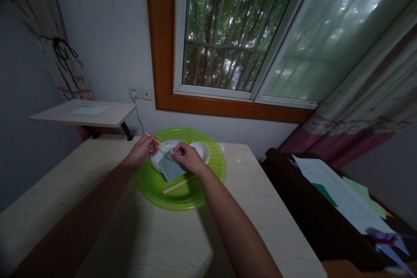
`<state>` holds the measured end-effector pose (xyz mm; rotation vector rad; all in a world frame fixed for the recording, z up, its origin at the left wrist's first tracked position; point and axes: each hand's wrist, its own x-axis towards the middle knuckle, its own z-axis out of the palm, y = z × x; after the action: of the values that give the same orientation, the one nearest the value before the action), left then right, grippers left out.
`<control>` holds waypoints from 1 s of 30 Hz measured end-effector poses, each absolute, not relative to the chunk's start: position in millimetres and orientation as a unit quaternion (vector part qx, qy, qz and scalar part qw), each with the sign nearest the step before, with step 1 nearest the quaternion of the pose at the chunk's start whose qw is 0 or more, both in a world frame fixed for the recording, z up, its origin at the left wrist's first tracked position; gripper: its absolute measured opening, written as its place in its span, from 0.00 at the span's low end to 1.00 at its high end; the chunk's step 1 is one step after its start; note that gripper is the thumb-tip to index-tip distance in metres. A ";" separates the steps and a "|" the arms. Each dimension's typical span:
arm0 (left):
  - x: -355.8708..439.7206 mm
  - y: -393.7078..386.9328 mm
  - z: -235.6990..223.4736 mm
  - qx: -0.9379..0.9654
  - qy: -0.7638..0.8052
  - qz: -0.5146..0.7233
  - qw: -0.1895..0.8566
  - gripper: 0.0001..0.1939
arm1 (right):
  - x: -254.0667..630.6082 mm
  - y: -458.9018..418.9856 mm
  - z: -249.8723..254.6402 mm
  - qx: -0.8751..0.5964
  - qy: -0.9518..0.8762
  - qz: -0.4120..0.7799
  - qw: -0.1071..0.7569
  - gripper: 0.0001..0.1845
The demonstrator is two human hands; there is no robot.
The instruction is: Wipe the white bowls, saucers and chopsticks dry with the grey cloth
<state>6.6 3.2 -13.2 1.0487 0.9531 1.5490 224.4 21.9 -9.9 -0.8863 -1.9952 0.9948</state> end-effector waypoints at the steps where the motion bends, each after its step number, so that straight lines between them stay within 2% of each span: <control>1: 8.0 2.5 -13.7 0.454 0.389 0.623 0.505 0.17 | 224.3 21.8 -9.6 -0.344 -0.775 0.388 0.361 0.14; 6: 16.2 -1.7 -12.2 0.554 0.395 0.513 0.523 0.18 | 223.9 18.9 -6.4 -0.336 -0.774 0.398 0.361 0.14; 9: 17.3 -2.6 -11.1 0.574 0.391 0.494 0.523 0.18 | 223.6 18.5 -6.3 -0.330 -0.773 0.401 0.365 0.14; 12: 13.4 -0.5 -12.1 0.548 0.386 0.529 0.521 0.19 | 224.0 20.5 -8.7 -0.335 -0.780 0.386 0.361 0.14; 17: 4.1 5.7 -13.3 0.386 0.388 0.671 0.500 0.21 | 225.7 22.8 -11.0 -0.345 -0.788 0.364 0.356 0.13; 20: 2.5 6.6 -13.1 0.356 0.395 0.693 0.486 0.22 | 225.9 22.1 -10.2 -0.348 -0.788 0.361 0.355 0.13; 30: 11.1 1.1 -14.3 0.554 0.379 0.522 0.526 0.23 | 224.3 21.3 -10.0 -0.337 -0.781 0.381 0.362 0.13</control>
<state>11.1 1.1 -14.3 1.3251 0.9057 1.2491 224.3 21.3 -10.0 -0.8684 -2.0108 0.9811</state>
